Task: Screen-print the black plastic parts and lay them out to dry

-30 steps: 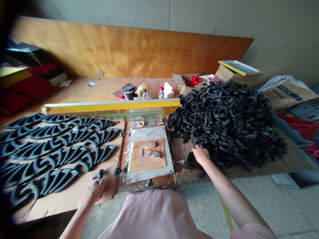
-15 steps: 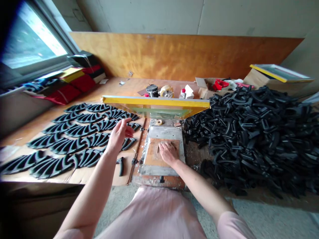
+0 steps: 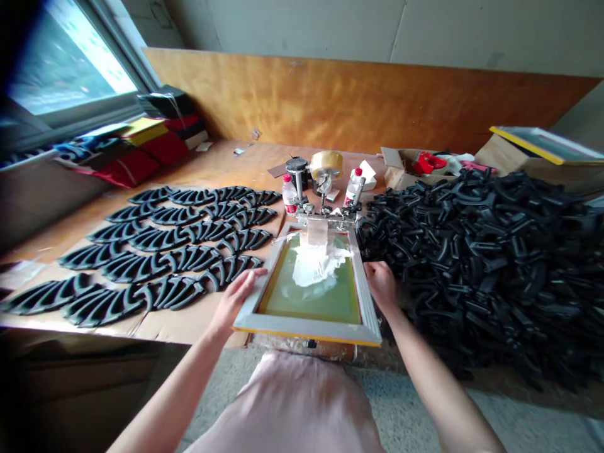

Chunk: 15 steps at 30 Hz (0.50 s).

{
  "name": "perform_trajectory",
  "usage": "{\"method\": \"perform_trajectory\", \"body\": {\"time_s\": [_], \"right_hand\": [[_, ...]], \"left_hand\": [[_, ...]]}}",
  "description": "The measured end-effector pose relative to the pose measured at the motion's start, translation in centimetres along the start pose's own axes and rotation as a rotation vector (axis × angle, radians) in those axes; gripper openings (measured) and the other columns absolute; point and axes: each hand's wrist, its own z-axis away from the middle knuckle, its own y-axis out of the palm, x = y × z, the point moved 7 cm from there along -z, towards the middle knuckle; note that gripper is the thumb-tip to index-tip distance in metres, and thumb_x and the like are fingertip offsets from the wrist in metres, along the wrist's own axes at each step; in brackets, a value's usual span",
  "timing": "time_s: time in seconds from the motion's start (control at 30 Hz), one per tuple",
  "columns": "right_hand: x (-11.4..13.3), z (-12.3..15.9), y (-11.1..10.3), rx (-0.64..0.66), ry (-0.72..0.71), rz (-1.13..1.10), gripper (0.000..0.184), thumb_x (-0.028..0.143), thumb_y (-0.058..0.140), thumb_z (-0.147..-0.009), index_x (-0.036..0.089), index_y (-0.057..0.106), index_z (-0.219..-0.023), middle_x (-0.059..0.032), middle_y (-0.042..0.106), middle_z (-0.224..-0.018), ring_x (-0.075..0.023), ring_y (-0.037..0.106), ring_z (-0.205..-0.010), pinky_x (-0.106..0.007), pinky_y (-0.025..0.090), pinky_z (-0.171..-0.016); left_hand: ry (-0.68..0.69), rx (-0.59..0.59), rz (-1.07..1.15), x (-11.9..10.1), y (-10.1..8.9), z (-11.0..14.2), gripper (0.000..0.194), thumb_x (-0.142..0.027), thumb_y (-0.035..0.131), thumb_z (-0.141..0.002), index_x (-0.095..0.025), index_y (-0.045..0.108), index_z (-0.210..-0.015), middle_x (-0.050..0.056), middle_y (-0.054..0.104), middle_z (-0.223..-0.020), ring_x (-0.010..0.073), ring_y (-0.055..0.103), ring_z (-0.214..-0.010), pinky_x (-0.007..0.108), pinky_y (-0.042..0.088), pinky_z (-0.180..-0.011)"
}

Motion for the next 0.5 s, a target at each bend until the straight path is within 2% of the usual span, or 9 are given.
{"method": "perform_trajectory", "body": {"time_s": [0.07,0.1,0.13,0.2,0.27,0.37,0.4,0.5], "right_hand": [[0.0,-2.3,-0.9,-0.044,0.007,-0.040,0.035,0.033,0.044,-0.095,0.013,0.072,-0.101,-0.0112,0.069,-0.091,-0.0200,0.063,-0.075,-0.035,0.055,-0.072],[1.3,-3.2,-0.9,-0.046,-0.031,-0.073,0.032,0.033,0.052,-0.092,0.014,0.069,-0.112,-0.0122,0.068,-0.102,-0.0207,0.064,-0.081,-0.035,0.054,-0.078],[3.2,-4.1,-0.5,-0.024,-0.094,-0.095,0.038,0.033,0.059,-0.088,0.016,0.063,-0.122,-0.0132,0.064,-0.114,-0.0218,0.064,-0.090,-0.036,0.053,-0.084],[7.9,-4.9,1.3,0.103,-0.245,-0.062,0.054,0.032,0.069,-0.082,0.019,0.054,-0.132,-0.0132,0.056,-0.128,-0.0243,0.059,-0.107,-0.037,0.050,-0.091],[11.5,-4.4,3.9,0.294,-0.330,0.056,0.046,0.027,0.070,-0.081,0.020,0.058,-0.124,-0.0112,0.058,-0.124,-0.0248,0.058,-0.110,-0.035,0.050,-0.090],[13.3,-1.8,6.4,0.476,-0.354,0.173,0.015,0.019,0.061,-0.086,0.018,0.064,-0.101,-0.0086,0.067,-0.105,-0.0218,0.063,-0.093,-0.031,0.050,-0.079],[13.3,-0.7,6.6,0.499,-0.379,0.182,0.013,0.016,0.056,-0.088,0.018,0.064,-0.098,-0.0083,0.067,-0.101,-0.0213,0.063,-0.090,-0.031,0.049,-0.076],[12.9,2.4,5.8,0.569,-0.547,0.144,0.026,0.006,0.047,-0.085,0.018,0.065,-0.098,-0.0068,0.068,-0.095,-0.0199,0.063,-0.087,-0.029,0.046,-0.072]], "left_hand": [[-0.110,0.028,-0.015,4.5,-0.1,0.5,0.069,-0.058,0.062,-0.080,-0.020,0.051,-0.136,0.002,0.069,-0.087,0.0154,0.063,-0.069,0.024,0.049,-0.061],[-0.131,0.022,-0.034,6.3,-0.1,0.4,0.076,-0.058,0.063,-0.078,-0.020,0.045,-0.142,0.002,0.069,-0.086,0.0163,0.064,-0.070,0.025,0.049,-0.062],[-0.138,0.011,-0.067,7.9,-0.2,0.1,0.080,-0.058,0.063,-0.078,-0.020,0.041,-0.146,0.002,0.069,-0.084,0.0168,0.064,-0.070,0.025,0.049,-0.062],[-0.135,-0.003,-0.146,10.1,-0.2,-0.6,0.080,-0.057,0.061,-0.080,-0.021,0.037,-0.148,0.002,0.069,-0.083,0.0172,0.065,-0.071,0.026,0.049,-0.063],[-0.127,-0.003,-0.191,11.5,-0.3,-1.2,0.076,-0.056,0.058,-0.083,-0.021,0.038,-0.148,0.002,0.068,-0.083,0.0174,0.065,-0.072,0.026,0.048,-0.064],[-0.134,-0.003,-0.194,12.4,-0.5,-1.5,0.071,-0.056,0.057,-0.084,-0.021,0.043,-0.144,0.004,0.069,-0.086,0.0180,0.065,-0.074,0.026,0.048,-0.065],[-0.139,-0.007,-0.196,12.6,-0.5,-1.5,0.070,-0.056,0.057,-0.084,-0.021,0.045,-0.142,0.004,0.070,-0.087,0.0181,0.065,-0.075,0.026,0.048,-0.066],[-0.140,-0.028,-0.214,12.7,-0.6,-1.3,0.066,-0.056,0.056,-0.084,-0.021,0.048,-0.140,0.005,0.070,-0.089,0.0185,0.065,-0.077,0.026,0.049,-0.068]]}}
